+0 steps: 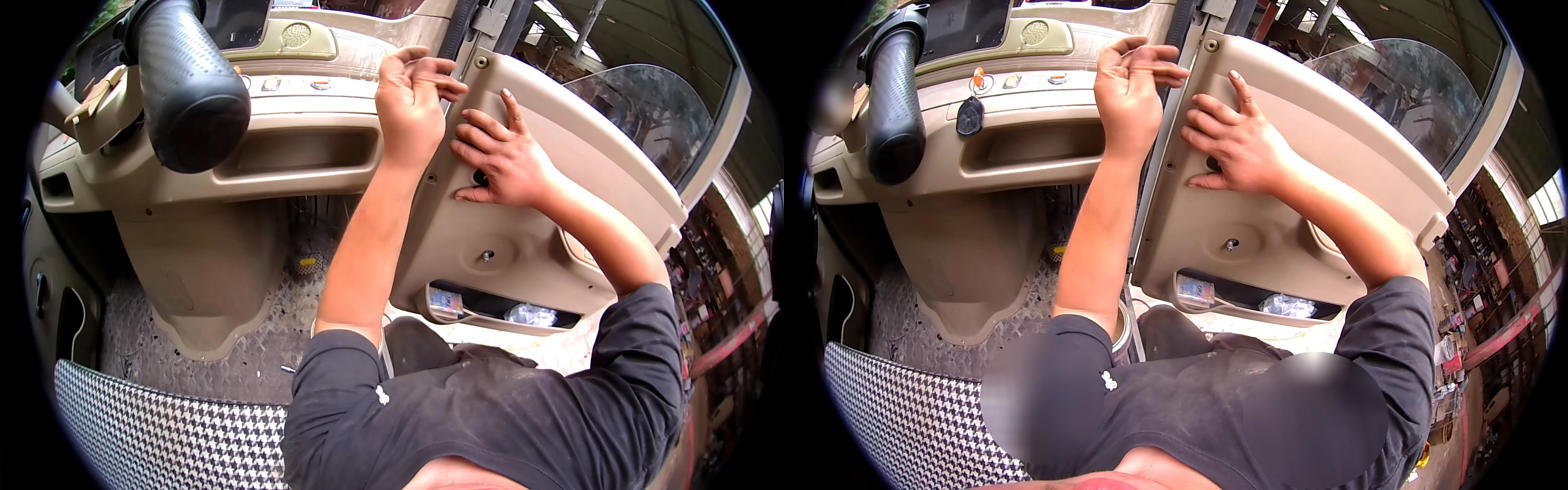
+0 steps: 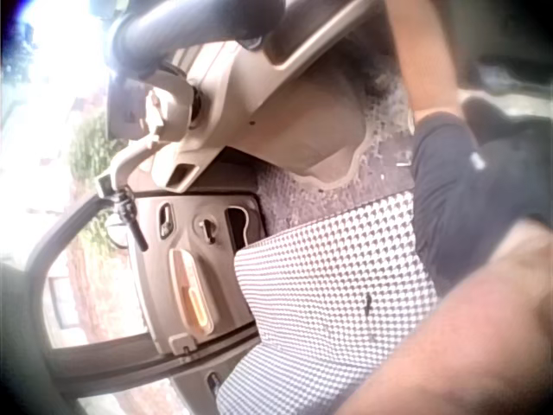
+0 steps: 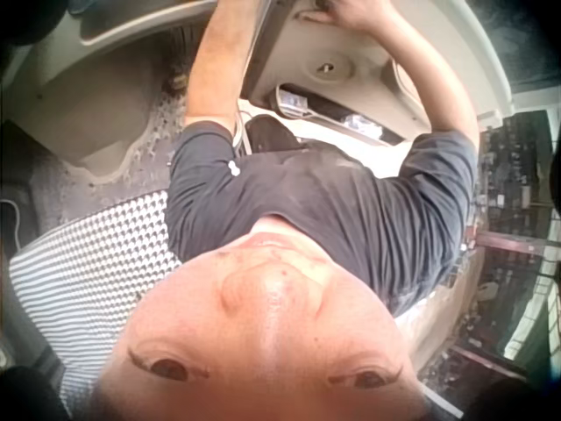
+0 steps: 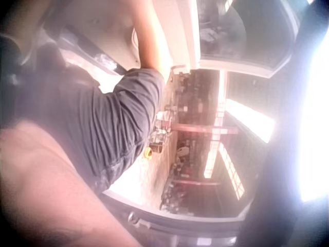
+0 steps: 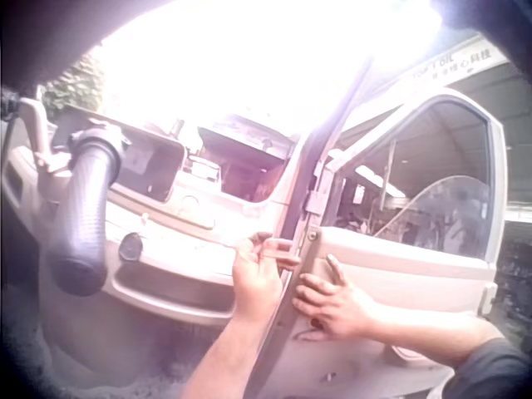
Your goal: The person installs a beige car door panel onto the driver's side door frame. They align the panel, insert plastic fasteners into the mounting holes, and use a power drill to secure the door handle mechanism. The person repeatedly checks the fit and tightens the fasteners to complete the installation.
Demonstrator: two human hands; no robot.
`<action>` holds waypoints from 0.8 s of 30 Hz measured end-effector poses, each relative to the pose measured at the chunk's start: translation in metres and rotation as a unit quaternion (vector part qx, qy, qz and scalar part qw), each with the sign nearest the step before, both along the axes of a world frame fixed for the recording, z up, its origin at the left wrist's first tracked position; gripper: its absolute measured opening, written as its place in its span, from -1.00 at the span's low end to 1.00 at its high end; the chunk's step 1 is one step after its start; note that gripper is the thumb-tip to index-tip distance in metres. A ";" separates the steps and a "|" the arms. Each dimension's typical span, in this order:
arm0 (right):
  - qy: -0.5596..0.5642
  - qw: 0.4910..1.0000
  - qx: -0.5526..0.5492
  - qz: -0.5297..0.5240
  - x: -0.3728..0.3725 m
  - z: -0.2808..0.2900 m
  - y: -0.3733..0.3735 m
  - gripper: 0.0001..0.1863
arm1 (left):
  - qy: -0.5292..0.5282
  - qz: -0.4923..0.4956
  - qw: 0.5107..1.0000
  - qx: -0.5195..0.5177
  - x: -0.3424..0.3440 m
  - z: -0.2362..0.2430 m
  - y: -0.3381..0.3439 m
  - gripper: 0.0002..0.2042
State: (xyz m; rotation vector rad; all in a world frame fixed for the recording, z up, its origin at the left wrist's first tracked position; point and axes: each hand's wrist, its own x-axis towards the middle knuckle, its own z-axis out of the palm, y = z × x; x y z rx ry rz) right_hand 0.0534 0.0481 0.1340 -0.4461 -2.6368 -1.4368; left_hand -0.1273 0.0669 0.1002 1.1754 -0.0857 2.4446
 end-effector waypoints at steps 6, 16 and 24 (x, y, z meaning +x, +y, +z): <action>-0.002 1.000 0.002 0.003 -0.002 0.001 -0.002 -0.23 | 0.118 0.107 0.987 0.000 -0.006 0.022 0.009 -0.85; 0.001 1.000 0.003 -0.004 0.005 -0.003 0.003 -0.20 | 0.286 0.431 0.854 -0.052 0.010 0.044 0.006 -0.91; -0.006 1.000 0.001 -0.016 0.001 -0.001 0.003 -0.19 | 0.292 0.497 0.817 -0.020 0.001 0.037 0.035 -0.90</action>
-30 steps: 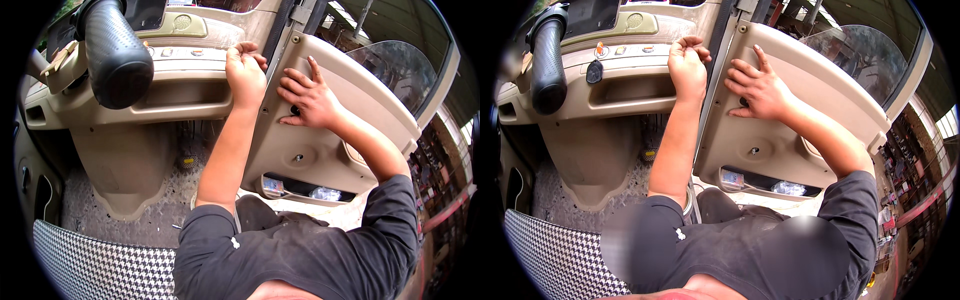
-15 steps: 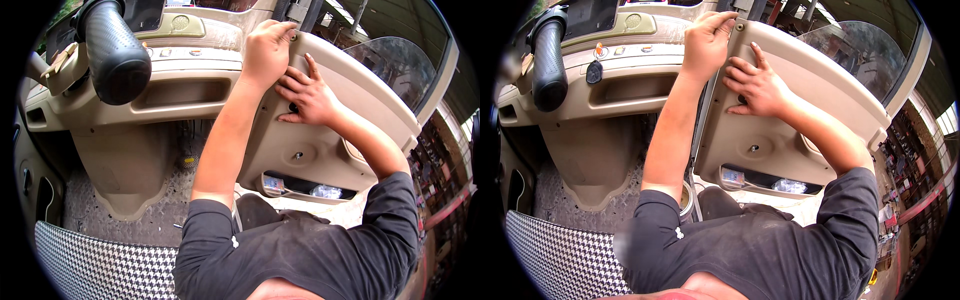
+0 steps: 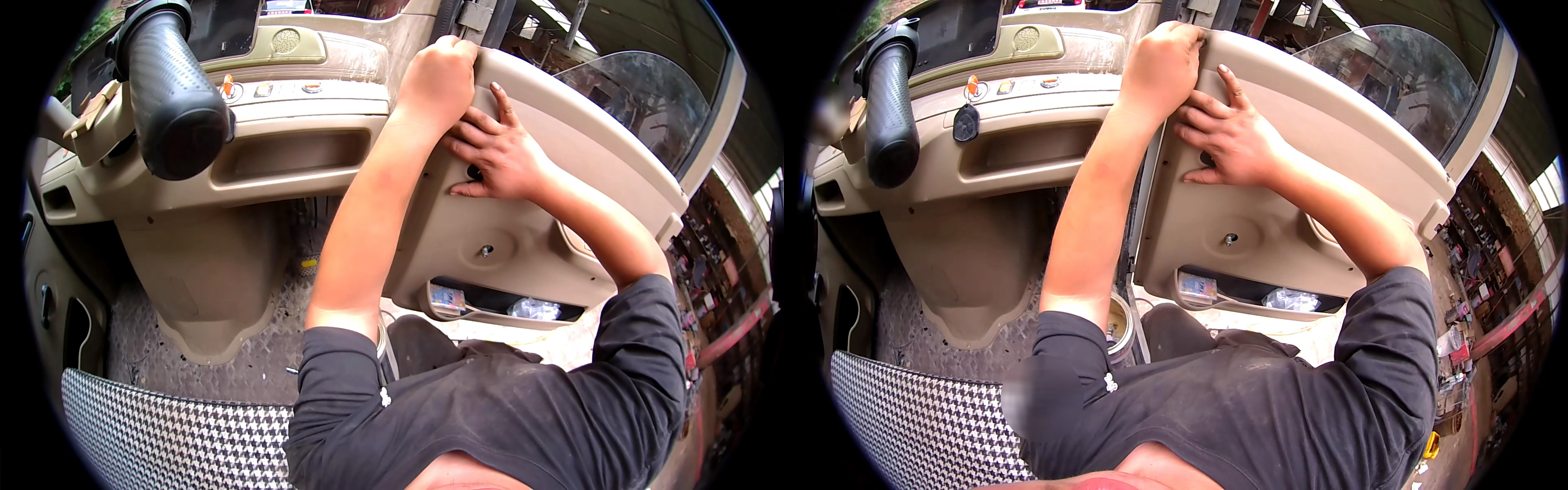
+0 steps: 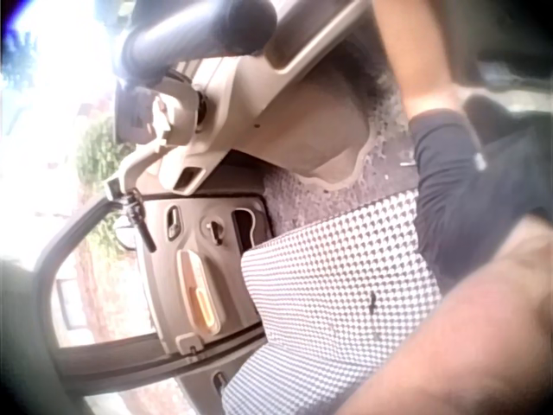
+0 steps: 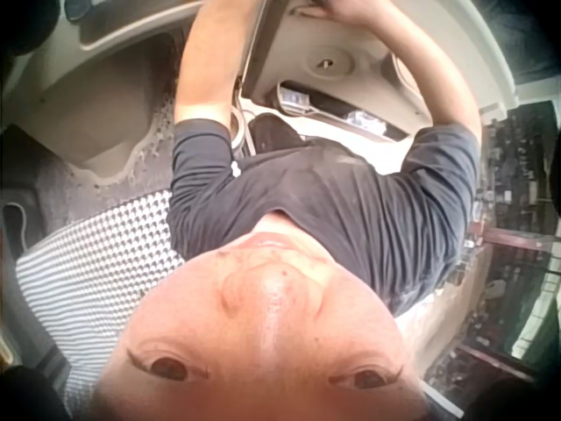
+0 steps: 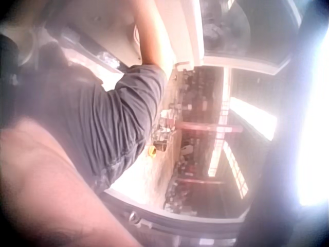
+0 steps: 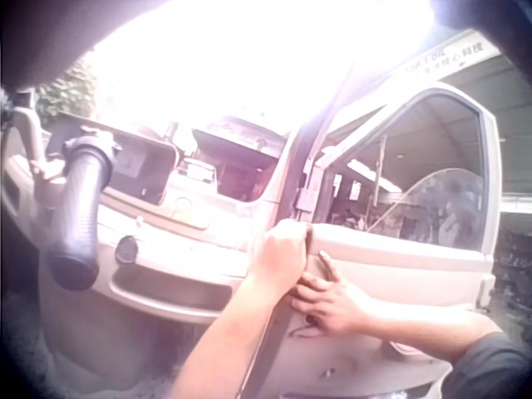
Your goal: The person installs a beige car door panel onto the driver's side door frame. They align the panel, insert plastic fasteners into the mounting holes, and use a power drill to secure the door handle mechanism. The person repeatedly checks the fit and tightens the fasteners to complete the installation.
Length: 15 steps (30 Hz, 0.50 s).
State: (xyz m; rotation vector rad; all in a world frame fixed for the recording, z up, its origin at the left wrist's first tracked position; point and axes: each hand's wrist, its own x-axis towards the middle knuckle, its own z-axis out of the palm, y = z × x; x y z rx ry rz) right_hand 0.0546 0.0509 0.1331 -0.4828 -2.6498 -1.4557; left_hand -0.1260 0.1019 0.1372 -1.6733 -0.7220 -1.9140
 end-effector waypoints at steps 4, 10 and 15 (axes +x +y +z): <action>-0.001 1.000 0.009 -0.005 -0.001 0.001 -0.003 -0.19 | 0.013 0.028 0.999 -0.016 0.003 0.004 -0.007 -0.90; 0.000 1.000 0.006 0.002 -0.001 0.000 -0.002 -0.20 | 0.029 0.052 0.998 -0.008 0.004 0.002 -0.005 -0.92; 0.003 1.000 0.005 0.006 -0.001 0.000 -0.002 -0.21 | 0.022 0.053 0.998 -0.026 0.006 -0.001 -0.009 -0.89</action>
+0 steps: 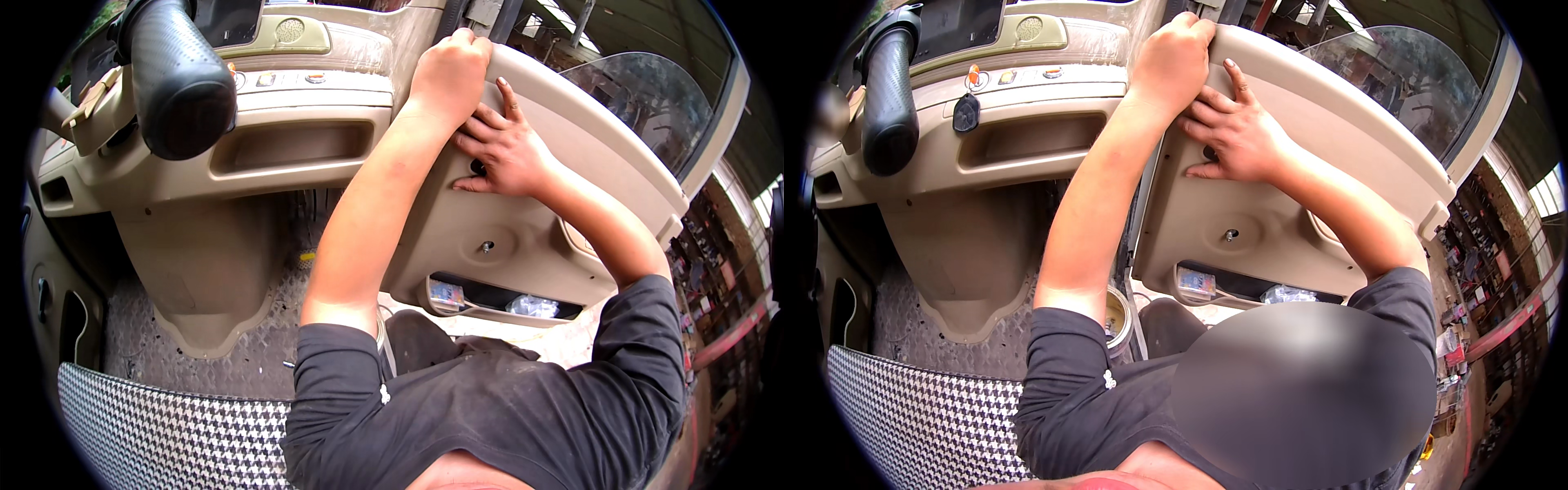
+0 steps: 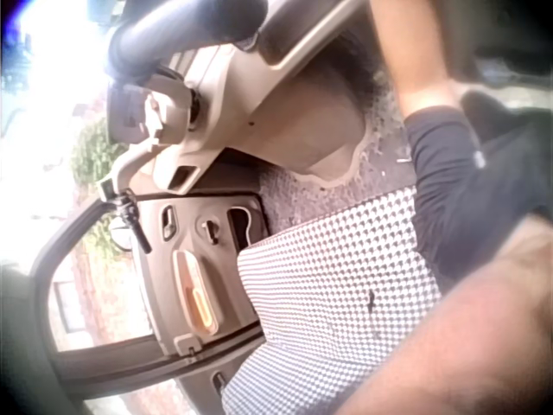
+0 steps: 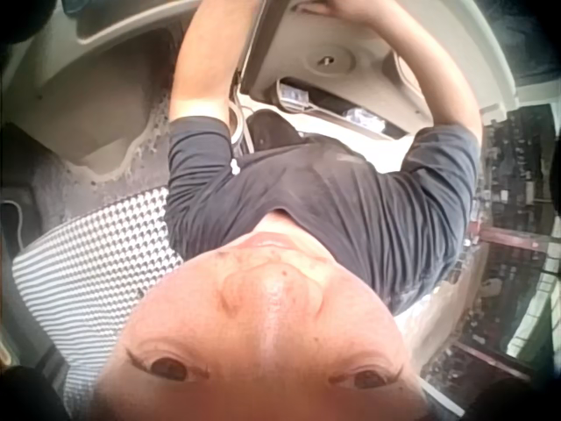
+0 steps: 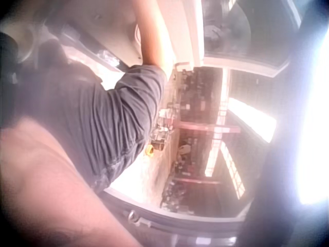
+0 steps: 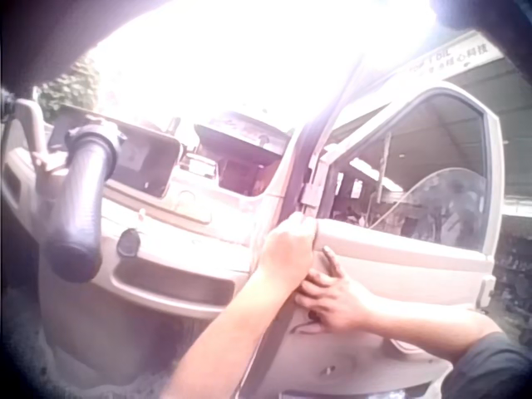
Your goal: The person installs a beige car door panel onto the driver's side door frame. They align the panel, insert plastic fasteners into the mounting holes, and use a power drill to secure the door handle mechanism. The person repeatedly checks the fit and tightens the fasteners to complete the installation.
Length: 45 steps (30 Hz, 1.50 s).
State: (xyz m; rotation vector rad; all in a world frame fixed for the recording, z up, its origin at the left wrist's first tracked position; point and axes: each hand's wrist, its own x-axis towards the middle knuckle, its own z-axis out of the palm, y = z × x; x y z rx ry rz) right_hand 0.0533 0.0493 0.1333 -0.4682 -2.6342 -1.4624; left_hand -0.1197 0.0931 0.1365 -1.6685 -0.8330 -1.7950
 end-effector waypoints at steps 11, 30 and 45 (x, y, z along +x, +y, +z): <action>0.002 1.000 0.001 0.015 -0.003 0.001 -0.001 -0.22 | 0.015 -0.023 0.993 -0.114 -0.009 0.025 -0.005 -0.84; 0.003 0.999 0.025 0.027 -0.004 -0.002 -0.005 -0.27 | -0.188 0.061 0.926 -0.321 0.002 0.050 -0.028 -0.28; 0.001 0.998 -0.065 0.022 -0.001 0.009 -0.010 -0.37 | -0.270 -0.022 0.956 -0.109 0.002 -0.008 0.017 -0.11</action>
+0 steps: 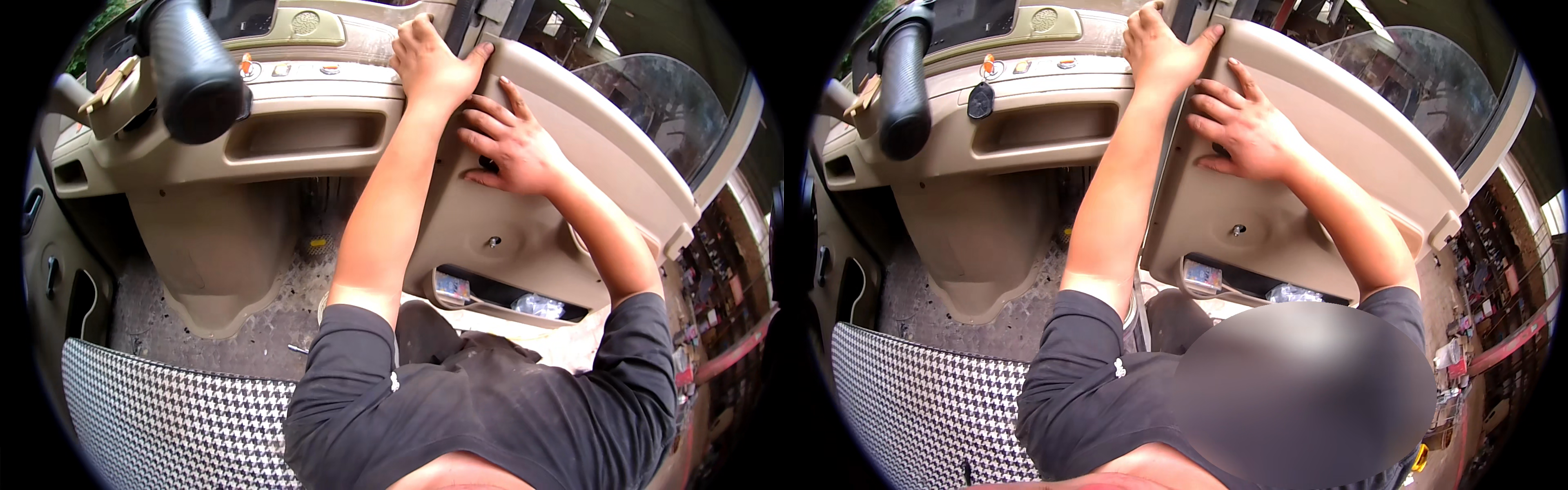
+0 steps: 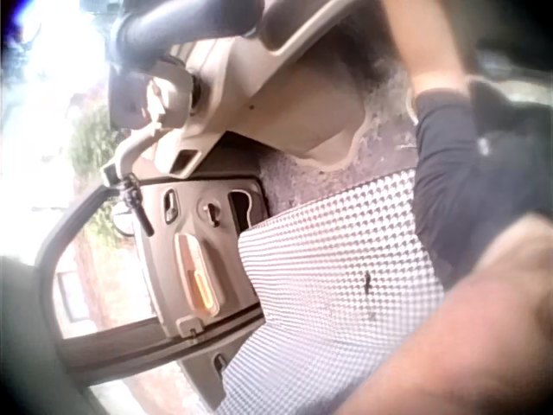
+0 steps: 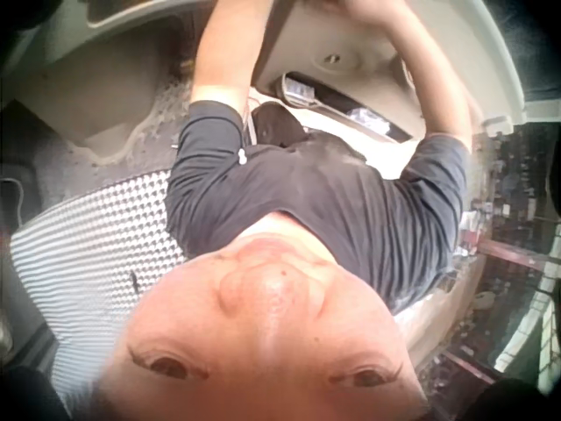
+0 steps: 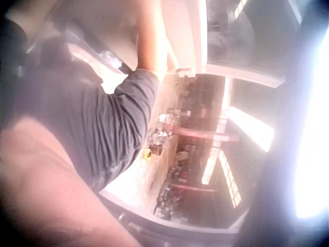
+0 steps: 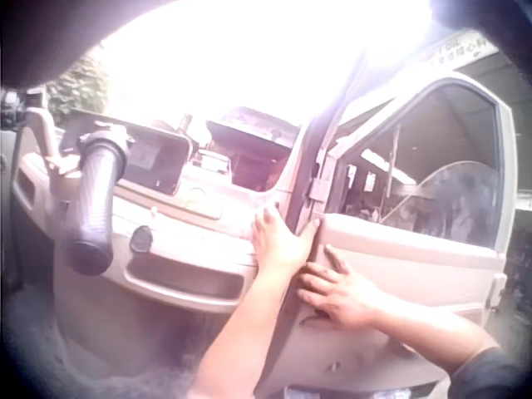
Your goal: The person installs a beige car door panel onto the driver's side door frame. They align the panel, insert plastic fasteners into the mounting holes, and use a power drill to secure the door handle mechanism. The person repeatedly checks the fit and tightens the fasteners to complete the installation.
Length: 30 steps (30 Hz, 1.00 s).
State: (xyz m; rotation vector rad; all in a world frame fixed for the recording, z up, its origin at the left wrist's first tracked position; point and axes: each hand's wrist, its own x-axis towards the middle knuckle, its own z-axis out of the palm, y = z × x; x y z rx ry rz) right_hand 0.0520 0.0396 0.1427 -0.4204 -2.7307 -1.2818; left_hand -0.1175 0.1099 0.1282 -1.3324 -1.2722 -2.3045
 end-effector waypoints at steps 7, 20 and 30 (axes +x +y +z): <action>0.141 0.989 -0.043 -0.003 0.004 -0.061 -0.016 -0.44 | -0.029 -0.073 0.996 -0.035 -0.009 0.015 -0.004 -0.13; 0.159 0.976 -0.094 -0.114 0.024 -0.194 0.014 -0.17 | -0.334 -0.032 0.911 0.241 0.029 -0.204 -0.109 -0.92; 0.176 0.977 -0.107 -0.060 0.033 -0.183 0.008 -0.49 | -0.390 0.034 0.898 -0.203 0.008 -0.384 -0.185 -0.89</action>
